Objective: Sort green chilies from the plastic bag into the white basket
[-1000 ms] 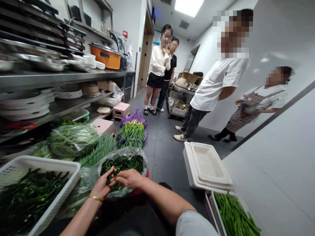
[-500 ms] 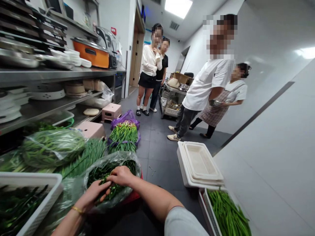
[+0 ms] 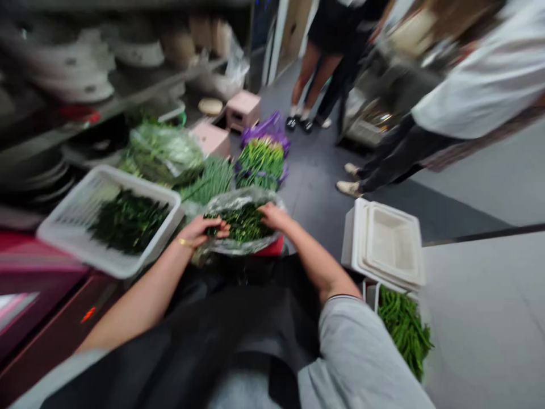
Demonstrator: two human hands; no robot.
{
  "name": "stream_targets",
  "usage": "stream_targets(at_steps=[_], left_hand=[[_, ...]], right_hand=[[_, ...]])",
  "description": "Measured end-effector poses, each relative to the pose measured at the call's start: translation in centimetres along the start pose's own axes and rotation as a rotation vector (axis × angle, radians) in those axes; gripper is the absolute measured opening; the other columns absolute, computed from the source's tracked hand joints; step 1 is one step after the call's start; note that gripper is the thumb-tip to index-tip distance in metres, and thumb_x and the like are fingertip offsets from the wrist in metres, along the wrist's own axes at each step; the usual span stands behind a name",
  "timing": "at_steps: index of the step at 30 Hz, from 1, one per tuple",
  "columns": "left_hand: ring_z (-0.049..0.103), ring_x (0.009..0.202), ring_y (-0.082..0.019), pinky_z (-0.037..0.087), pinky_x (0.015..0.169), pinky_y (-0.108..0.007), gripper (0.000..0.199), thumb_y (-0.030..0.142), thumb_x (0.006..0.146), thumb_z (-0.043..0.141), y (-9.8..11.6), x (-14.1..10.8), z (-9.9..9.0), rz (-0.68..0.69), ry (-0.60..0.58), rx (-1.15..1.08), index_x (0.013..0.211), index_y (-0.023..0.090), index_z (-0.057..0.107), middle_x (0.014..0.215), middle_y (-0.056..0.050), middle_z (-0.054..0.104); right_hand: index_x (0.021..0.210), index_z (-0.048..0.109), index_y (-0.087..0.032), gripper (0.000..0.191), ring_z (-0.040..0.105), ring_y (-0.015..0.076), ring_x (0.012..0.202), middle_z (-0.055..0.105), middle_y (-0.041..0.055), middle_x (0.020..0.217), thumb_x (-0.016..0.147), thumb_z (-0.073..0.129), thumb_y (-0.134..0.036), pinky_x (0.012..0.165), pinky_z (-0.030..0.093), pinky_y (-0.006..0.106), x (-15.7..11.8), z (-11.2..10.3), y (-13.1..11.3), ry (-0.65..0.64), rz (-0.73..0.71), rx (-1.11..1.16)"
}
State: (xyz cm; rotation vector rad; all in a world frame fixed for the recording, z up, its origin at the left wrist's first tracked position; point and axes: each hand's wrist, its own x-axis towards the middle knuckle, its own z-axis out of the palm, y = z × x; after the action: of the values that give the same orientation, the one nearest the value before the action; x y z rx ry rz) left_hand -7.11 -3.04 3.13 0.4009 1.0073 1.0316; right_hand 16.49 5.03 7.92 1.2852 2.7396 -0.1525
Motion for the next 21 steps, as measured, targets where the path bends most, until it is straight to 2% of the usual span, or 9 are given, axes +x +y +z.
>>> stream_targets(at_steps=[2,4,8,11,13,16,18,21], left_hand=[[0.067,0.067,-0.020,0.055,0.064,-0.034,0.029,0.007,0.056,0.075,0.8,0.2,-0.8,-0.003,0.117,-0.010,0.071,0.011,0.052,0.064,-0.007,0.064],[0.067,0.066,-0.019,0.055,0.062,-0.033,0.033,0.006,0.055,0.075,1.2,-0.2,-1.1,0.034,0.152,-0.011,0.079,0.011,0.053,0.066,-0.007,0.066],[0.055,0.049,-0.010,0.046,0.047,-0.023,0.037,0.019,0.060,0.078,0.7,-2.5,-0.6,0.060,0.085,0.098,0.091,0.010,0.058,0.062,-0.003,0.062],[0.043,0.040,-0.005,0.034,0.039,-0.018,0.033,0.028,0.061,0.081,-0.3,-4.0,-0.2,0.030,0.062,0.226,0.078,0.011,0.058,0.053,0.003,0.051],[0.037,0.038,-0.004,0.028,0.036,-0.018,0.036,0.032,0.059,0.082,-0.7,-4.8,-0.1,0.015,0.082,0.266,0.069,0.014,0.053,0.048,0.006,0.043],[0.032,0.036,-0.003,0.024,0.036,-0.018,0.039,0.036,0.061,0.081,-0.7,-5.6,0.2,0.057,0.119,0.288,0.066,0.016,0.048,0.046,0.008,0.037],[0.032,0.036,-0.003,0.023,0.036,-0.018,0.038,0.037,0.062,0.080,-0.1,-5.7,0.6,0.140,0.173,0.336,0.065,0.016,0.048,0.045,0.008,0.038],[0.033,0.035,-0.004,0.023,0.037,-0.019,0.037,0.037,0.063,0.079,1.1,-5.2,1.7,0.290,0.258,0.340,0.066,0.015,0.050,0.043,0.008,0.038]], right_hand=[[0.128,0.057,-0.011,0.039,0.058,0.0145,0.095,0.058,0.0145,0.120,0.090,0.054,-0.021,0.081,0.043,0.024,0.2,1.1,2.1,-0.057,-0.008,0.066],[0.120,0.062,-0.016,0.032,0.059,0.0166,0.092,0.060,0.0116,0.115,0.094,0.047,-0.026,0.077,0.044,0.026,0.0,2.1,2.3,-0.073,0.024,0.091],[0.112,0.064,-0.021,0.034,0.061,0.0169,0.091,0.061,0.0077,0.107,0.098,0.037,-0.037,0.072,0.043,0.024,-0.4,3.4,-2.0,-0.131,-0.091,0.104],[0.120,0.056,-0.021,0.033,0.062,0.0188,0.092,0.059,0.0104,0.112,0.097,0.041,-0.038,0.071,0.043,0.025,0.0,4.6,-4.7,-0.192,-0.102,0.049],[0.124,0.051,-0.018,0.035,0.063,0.0207,0.090,0.057,0.0134,0.115,0.093,0.047,-0.034,0.070,0.043,0.027,-0.4,5.3,-4.7,-0.266,-0.091,-0.017],[0.124,0.049,-0.015,0.036,0.064,0.0211,0.085,0.057,0.0146,0.112,0.090,0.050,-0.028,0.067,0.043,0.027,-2.0,5.4,-3.1,-0.360,-0.102,-0.065],[0.124,0.049,-0.015,0.033,0.064,0.0202,0.084,0.058,0.0143,0.111,0.094,0.043,-0.028,0.067,0.043,0.027,-2.3,5.0,-2.7,-0.330,-0.071,-0.059],[0.121,0.053,-0.017,0.037,0.063,0.0218,0.092,0.058,0.0147,0.113,0.099,0.029,-0.035,0.068,0.043,0.027,-0.3,4.6,-5.0,-0.163,-0.066,0.002]])
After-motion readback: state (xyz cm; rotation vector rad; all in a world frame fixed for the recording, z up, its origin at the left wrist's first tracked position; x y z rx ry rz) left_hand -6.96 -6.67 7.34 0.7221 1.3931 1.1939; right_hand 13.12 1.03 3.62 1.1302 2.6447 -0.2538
